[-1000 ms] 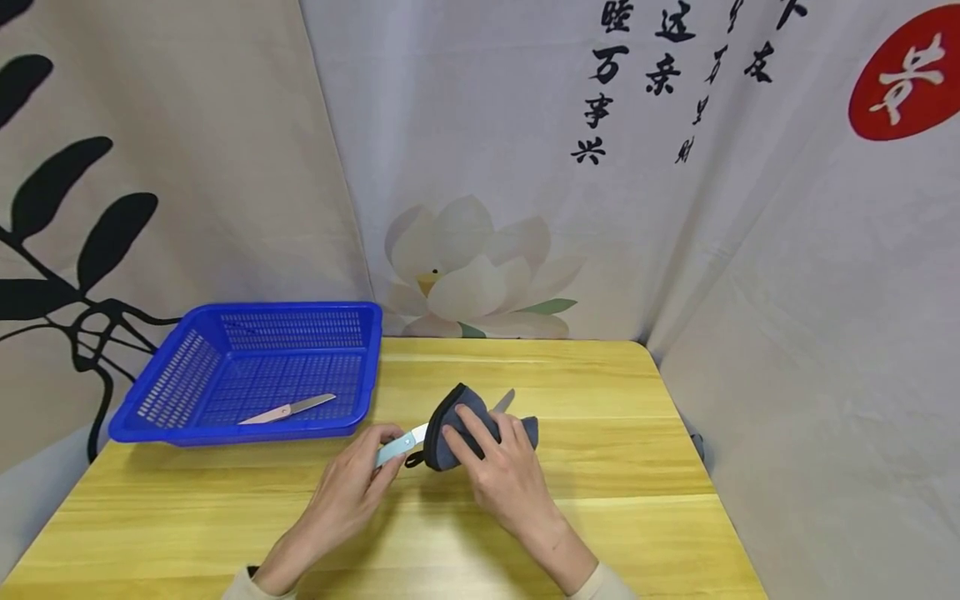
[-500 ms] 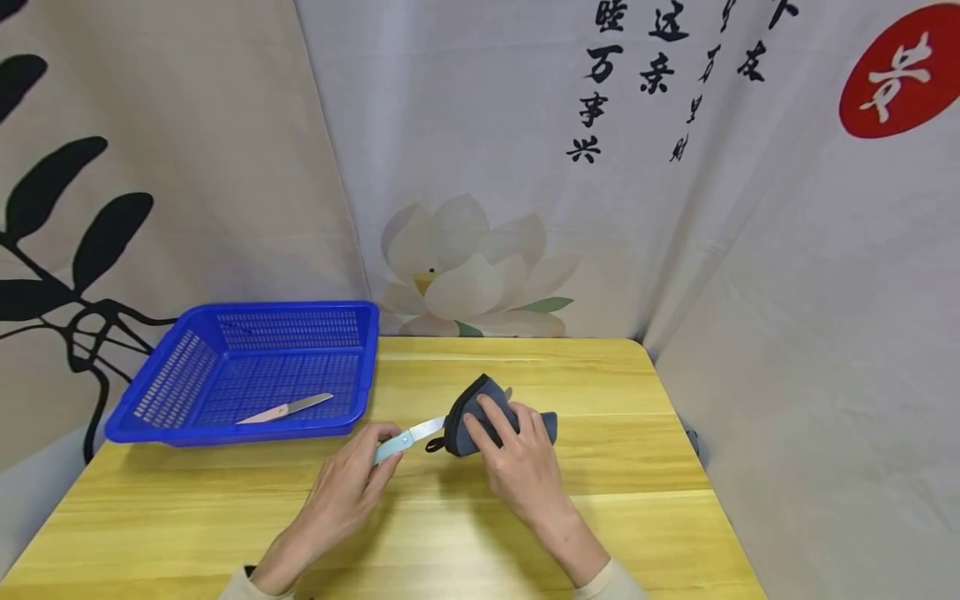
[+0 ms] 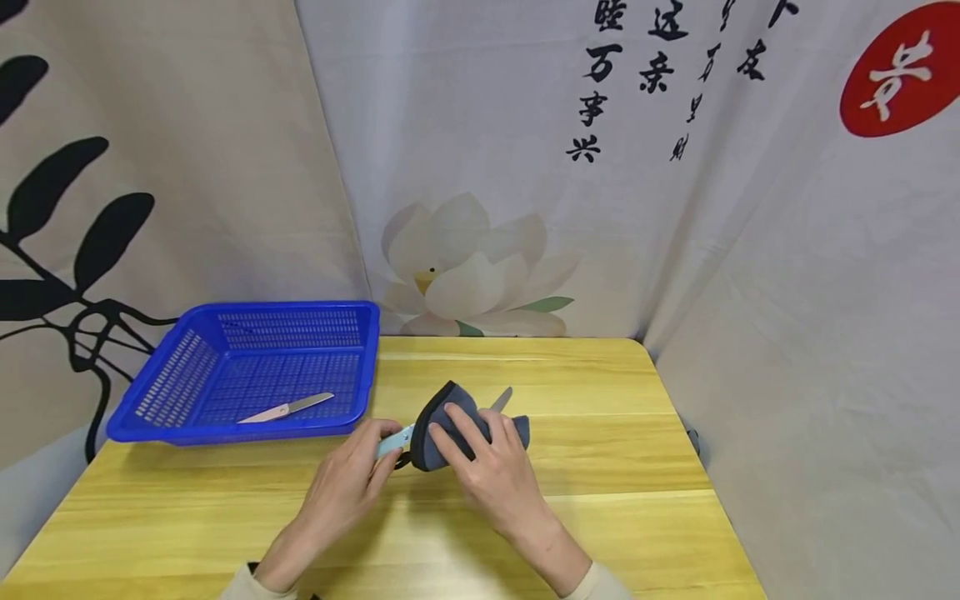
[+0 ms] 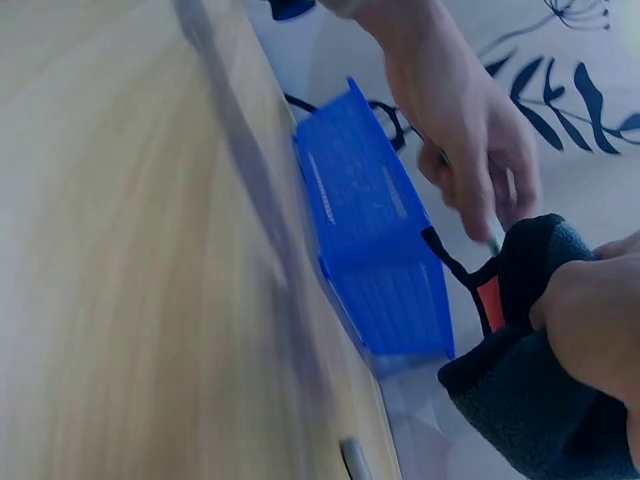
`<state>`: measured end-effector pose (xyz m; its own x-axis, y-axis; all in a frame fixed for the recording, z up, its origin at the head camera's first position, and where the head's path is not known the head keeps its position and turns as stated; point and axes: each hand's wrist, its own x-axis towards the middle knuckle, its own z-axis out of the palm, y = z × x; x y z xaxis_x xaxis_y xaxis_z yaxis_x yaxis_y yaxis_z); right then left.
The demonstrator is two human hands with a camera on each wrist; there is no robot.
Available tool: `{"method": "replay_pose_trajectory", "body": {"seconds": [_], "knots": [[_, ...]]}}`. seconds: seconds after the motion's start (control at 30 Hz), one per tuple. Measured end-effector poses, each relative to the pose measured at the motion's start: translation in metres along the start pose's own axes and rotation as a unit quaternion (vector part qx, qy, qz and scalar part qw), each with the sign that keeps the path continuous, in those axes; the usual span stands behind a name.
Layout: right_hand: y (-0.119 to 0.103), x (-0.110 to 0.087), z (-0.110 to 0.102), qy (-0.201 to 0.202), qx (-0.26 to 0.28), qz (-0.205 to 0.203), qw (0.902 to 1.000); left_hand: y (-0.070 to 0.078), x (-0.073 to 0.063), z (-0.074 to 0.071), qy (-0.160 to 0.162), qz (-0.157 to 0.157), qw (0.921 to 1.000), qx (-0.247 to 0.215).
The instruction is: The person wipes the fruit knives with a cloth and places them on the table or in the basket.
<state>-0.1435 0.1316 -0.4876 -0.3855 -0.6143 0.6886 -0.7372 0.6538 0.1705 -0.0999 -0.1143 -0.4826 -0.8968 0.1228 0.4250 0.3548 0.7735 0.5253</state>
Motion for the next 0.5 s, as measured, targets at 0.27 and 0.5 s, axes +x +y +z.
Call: {"method": "replay_pose_trajectory", "body": {"seconds": [0.27, 0.5], "knots": [[-0.0131, 0.0025, 0.0044, -0.039, -0.032, -0.003, 0.9987, 0.0002, -0.0013, 0.0023, -0.005, 0.012, 0.9999, 0.005], [-0.0037, 0.0004, 0.0046, -0.044, -0.046, 0.019, 0.9978, -0.0046, -0.0023, 0.0028, 0.013, 0.031, 0.9994, 0.000]]}}
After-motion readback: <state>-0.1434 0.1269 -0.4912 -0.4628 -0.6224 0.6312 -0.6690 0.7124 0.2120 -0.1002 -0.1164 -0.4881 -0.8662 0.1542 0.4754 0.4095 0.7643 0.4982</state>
